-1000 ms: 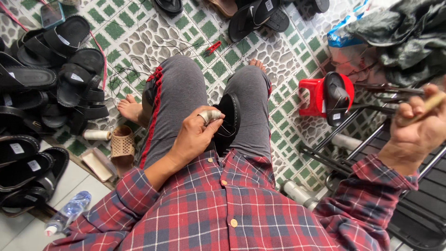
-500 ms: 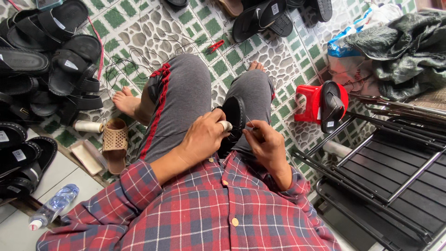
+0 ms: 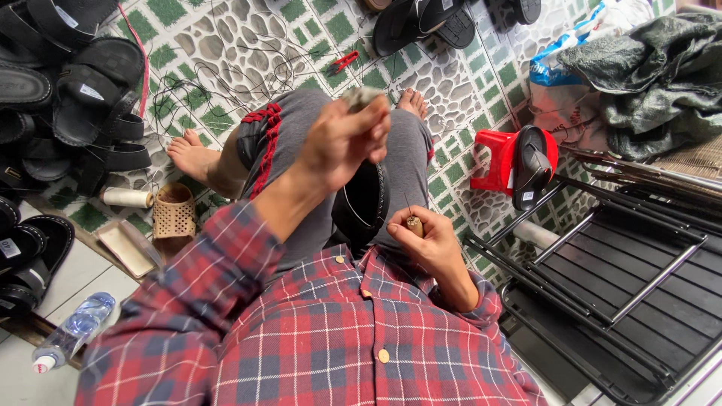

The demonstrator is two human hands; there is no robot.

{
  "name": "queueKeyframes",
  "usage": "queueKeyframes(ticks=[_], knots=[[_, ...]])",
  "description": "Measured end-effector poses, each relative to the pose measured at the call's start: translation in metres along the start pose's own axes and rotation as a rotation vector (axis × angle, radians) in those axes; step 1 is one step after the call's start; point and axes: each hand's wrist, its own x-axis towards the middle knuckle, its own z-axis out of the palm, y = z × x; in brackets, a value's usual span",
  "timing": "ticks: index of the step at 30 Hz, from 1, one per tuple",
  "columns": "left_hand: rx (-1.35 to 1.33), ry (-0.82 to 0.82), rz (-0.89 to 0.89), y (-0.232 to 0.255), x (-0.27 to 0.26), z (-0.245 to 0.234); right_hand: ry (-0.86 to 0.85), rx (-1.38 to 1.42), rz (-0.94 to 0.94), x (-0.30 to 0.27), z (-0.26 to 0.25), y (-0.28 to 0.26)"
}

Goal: The person stitches the sole of a black sandal using a needle and thread, pulling the thread through the material and tightening it by hand while the sandal is held between their legs.

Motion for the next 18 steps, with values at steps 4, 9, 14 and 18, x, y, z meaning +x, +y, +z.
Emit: queueKeyframes(ticks=[4,9,14,18], knots=[[0.171,0.211,0.038,-0.008,0.044,-0.004,0.011,0.149,0.057,0.009,0.009,0.001],[0.202,0.259,0.081,0.002,0.042,-0.024,-0.056,0.08,0.223,0.015,0.005,-0.019],[0.549,-0.139,-0.123,0.035,-0.013,-0.004,-0.17,0.3,0.376,0.002,-0.009,-0.025],[0.862,-0.417,-0.544,0.011,-0.059,-0.001,-0.098,0.469,0.179,-0.008,-0.012,-0.031]])
